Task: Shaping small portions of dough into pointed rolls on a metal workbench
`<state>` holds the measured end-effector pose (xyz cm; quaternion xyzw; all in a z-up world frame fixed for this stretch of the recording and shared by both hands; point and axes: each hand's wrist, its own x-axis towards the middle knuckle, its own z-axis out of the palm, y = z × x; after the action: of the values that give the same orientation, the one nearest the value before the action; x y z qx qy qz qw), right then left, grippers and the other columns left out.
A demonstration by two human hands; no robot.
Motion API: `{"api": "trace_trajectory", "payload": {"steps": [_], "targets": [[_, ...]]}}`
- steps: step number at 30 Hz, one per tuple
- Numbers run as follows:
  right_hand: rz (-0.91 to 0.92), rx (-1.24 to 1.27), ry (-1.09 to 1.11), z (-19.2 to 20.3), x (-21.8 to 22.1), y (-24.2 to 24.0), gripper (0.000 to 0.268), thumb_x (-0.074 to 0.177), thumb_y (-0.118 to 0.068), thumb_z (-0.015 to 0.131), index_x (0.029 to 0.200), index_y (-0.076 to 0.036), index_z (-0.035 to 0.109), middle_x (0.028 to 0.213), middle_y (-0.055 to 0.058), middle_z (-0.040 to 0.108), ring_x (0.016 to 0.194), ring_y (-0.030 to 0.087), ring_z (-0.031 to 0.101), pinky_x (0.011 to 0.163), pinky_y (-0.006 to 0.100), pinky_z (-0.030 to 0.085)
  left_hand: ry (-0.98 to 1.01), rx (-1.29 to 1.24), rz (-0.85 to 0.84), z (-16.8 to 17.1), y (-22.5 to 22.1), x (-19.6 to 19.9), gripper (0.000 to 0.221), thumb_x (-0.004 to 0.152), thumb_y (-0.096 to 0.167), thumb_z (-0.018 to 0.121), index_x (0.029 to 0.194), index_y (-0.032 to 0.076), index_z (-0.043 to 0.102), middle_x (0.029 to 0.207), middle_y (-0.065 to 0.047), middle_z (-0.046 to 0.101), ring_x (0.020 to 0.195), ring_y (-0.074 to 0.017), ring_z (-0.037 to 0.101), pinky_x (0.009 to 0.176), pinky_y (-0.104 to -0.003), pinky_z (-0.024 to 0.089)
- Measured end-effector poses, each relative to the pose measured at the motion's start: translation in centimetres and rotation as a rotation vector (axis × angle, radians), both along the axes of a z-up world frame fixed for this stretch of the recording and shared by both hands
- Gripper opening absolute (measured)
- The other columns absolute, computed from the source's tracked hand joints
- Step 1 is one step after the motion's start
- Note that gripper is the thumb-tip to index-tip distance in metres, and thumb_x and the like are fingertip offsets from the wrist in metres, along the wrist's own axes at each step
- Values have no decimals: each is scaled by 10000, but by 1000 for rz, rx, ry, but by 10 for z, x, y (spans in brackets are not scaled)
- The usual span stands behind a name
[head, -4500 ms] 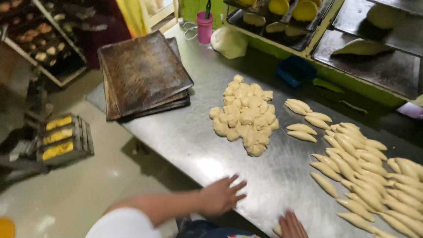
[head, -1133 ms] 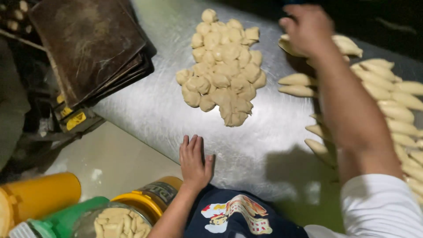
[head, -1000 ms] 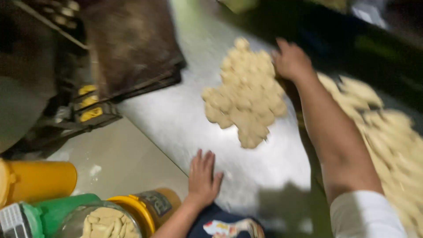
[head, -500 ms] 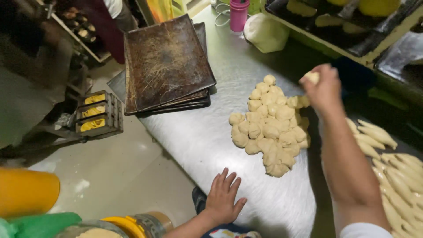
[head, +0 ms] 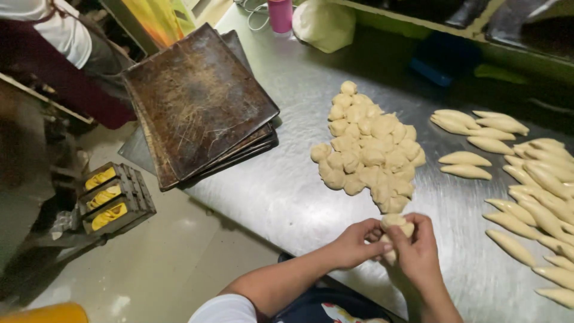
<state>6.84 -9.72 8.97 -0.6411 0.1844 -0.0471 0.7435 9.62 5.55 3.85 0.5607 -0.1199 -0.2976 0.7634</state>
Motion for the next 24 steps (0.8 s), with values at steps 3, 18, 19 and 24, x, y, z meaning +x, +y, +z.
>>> {"api": "trace_trajectory", "payload": {"steps": [3,18,19,24], "targets": [[33,-293,107,-74,-37,-58,337,933,-159,683,1209,-81,507,985,135,611,786,184,581,705,311,509,-186,320,-128,-9,-10,-15,406,885,250,727,1250,98,634,1017,-36,674,892,-117,610,805,-277,530],[592,-626,-801,6,10,-159,964,769,-119,771,1586,-52,264,1561,381,307,1377,621,374,979,624,480,-164,510,265,-19,-85,-70,375,790,216,688,1112,26,671,1008,-157,601,931,-315,642,768,-429,594],[823,-1143,-415,48,10,-128,699,942,-216,668,1558,-10,409,1544,414,359,1402,681,288,920,773,438,-551,921,173,-15,-87,-80,361,794,274,756,1070,77,633,1030,-115,569,999,-338,621,808,-422,550],[1330,-982,-295,-37,-25,-132,851,934,-357,644,1628,-151,197,1486,142,519,1436,414,391,1108,632,325,-522,1032,210,-18,-87,-103,390,871,217,703,1227,89,608,1087,-107,587,1083,-356,608,934,-432,526]]}}
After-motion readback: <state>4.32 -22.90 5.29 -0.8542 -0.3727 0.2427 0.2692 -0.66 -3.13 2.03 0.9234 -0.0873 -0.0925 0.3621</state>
